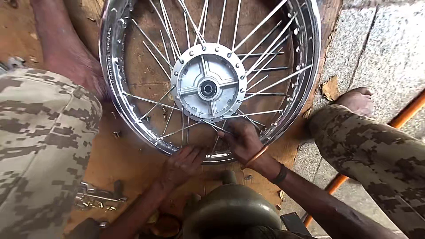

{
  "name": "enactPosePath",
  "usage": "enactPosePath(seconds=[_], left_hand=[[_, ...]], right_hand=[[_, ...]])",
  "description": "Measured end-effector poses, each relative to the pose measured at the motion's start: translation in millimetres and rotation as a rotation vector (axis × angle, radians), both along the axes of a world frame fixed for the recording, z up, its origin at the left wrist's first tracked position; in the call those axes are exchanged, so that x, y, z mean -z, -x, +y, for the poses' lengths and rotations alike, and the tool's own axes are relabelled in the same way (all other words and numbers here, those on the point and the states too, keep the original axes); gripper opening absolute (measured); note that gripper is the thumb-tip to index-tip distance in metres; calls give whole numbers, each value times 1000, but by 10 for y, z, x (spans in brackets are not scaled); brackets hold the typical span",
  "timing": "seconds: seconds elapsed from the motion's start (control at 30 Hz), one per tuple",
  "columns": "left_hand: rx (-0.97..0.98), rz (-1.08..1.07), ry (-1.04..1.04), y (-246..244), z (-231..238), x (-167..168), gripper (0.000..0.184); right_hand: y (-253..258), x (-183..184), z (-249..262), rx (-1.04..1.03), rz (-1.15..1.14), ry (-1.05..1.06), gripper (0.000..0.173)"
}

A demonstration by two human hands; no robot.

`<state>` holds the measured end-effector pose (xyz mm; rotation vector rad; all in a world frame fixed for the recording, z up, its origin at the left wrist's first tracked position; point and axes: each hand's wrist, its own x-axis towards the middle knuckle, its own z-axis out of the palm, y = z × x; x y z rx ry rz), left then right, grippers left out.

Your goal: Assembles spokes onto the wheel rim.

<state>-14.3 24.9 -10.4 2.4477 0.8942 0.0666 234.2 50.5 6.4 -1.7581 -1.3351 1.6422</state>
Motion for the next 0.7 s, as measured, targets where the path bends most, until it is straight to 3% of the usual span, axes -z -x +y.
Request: enactPosePath(seconds=[0.13, 0.27, 0.37, 0.7], left_hand=[[-82, 69, 218, 6, 49, -180, 58], [-301, 192, 442, -251, 157, -334, 34], [-359, 286, 557, -354, 258, -390, 24], [-483, 260, 478, -518, 112, -350, 22]], right_hand=[[124, 59, -60, 49, -19, -48, 11], [91, 87, -87, 69, -15, -58, 9], [77, 97, -95, 72, -34, -104, 8], [-36, 183, -85, 13, -72, -190, 7]])
